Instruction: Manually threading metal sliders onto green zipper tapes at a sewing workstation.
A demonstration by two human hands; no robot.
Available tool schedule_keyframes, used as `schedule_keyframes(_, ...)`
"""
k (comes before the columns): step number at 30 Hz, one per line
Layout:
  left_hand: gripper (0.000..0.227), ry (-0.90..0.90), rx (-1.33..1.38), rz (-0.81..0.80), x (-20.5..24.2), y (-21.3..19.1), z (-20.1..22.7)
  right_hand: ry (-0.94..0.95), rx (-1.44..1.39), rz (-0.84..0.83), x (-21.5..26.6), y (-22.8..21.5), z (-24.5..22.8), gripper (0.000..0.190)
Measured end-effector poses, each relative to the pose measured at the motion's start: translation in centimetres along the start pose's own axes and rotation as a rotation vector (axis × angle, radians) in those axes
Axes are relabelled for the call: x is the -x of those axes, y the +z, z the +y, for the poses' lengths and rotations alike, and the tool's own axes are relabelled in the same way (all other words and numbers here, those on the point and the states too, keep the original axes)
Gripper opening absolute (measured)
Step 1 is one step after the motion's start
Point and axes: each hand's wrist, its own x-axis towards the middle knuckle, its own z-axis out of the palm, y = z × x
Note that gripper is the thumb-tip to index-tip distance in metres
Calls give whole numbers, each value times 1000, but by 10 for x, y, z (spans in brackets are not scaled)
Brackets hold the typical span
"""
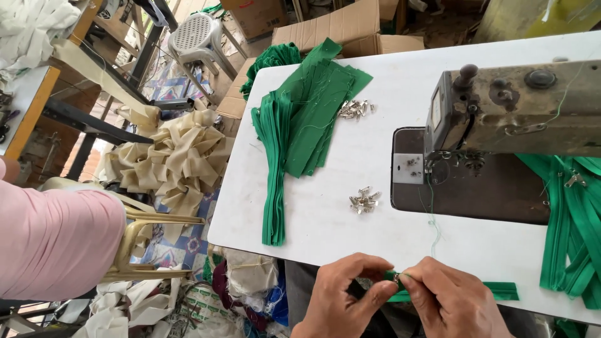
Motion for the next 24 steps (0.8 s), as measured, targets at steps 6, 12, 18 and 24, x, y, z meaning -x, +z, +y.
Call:
schedule_keyframes(6, 9, 194, -23, 237, -2, 12, 15, -95, -20, 106, 4, 2, -14, 21)
schedule_keyframes(12, 12, 333, -312, 278, -1, 18, 8, -21, -13, 210, -4, 6, -17, 21)
schedule_keyframes(18, 16, 420, -404, 210, 5, 17, -6, 195, -103, -4, -9, 8, 4, 20)
schedule_keyframes(24, 15, 46, -115, 116, -4, 5, 5, 200, -121, -303, -29, -34, -14, 33)
